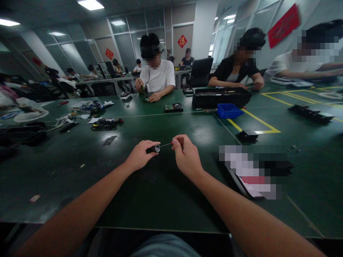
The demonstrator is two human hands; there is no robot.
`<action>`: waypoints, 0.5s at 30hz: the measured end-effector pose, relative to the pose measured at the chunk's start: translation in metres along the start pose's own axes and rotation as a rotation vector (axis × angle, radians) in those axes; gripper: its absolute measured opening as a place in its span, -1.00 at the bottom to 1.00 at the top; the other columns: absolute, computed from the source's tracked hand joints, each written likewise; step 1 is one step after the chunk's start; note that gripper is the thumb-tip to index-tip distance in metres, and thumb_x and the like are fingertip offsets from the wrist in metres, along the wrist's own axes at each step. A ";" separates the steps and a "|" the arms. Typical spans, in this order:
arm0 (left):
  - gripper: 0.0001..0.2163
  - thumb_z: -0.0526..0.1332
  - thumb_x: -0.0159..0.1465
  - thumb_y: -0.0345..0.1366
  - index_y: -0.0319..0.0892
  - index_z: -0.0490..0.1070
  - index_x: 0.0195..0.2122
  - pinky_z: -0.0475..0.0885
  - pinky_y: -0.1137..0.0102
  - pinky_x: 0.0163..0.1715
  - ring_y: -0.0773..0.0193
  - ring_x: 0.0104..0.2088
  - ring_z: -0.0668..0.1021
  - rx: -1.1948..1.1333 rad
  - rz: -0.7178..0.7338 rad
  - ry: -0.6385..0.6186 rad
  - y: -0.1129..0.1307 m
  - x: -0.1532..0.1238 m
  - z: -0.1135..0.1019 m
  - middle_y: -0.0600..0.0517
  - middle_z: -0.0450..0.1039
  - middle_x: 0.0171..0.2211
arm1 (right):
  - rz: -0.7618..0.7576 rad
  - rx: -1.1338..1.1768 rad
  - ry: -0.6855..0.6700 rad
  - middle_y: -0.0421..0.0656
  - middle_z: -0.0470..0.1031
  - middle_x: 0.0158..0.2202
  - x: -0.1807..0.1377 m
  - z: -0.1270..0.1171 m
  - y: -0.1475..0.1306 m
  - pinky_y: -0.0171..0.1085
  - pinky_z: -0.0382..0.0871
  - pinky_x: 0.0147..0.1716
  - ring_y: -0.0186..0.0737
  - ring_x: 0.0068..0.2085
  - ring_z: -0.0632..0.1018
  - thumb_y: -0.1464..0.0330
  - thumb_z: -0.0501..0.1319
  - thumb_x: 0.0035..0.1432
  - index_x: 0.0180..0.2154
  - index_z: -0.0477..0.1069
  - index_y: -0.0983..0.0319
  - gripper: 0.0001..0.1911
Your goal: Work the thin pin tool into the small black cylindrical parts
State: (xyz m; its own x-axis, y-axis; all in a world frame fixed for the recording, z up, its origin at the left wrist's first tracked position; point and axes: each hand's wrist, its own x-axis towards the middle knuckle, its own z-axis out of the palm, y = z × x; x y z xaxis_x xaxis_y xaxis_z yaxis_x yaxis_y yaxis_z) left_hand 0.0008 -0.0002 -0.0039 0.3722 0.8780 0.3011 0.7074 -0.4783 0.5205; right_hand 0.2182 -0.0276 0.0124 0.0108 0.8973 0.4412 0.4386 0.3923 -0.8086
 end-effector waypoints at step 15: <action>-0.62 0.32 0.25 -0.34 -0.03 0.48 0.10 0.35 0.14 0.05 0.11 -0.02 0.47 0.010 0.022 -0.022 -0.006 0.000 0.004 -0.01 0.52 -0.03 | 0.001 -0.070 -0.096 -0.17 0.53 -0.42 0.001 0.001 0.000 -0.20 0.30 -0.34 -0.17 -0.37 0.54 0.23 0.06 0.35 -0.22 0.36 0.15 -0.82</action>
State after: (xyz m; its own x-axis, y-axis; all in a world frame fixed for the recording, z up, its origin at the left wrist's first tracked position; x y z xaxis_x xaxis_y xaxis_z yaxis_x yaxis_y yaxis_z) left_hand -0.0012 0.0022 -0.0098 0.4006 0.8674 0.2951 0.7048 -0.4976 0.5057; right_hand 0.2170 -0.0267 0.0125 -0.0731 0.9141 0.3988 0.5007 0.3795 -0.7780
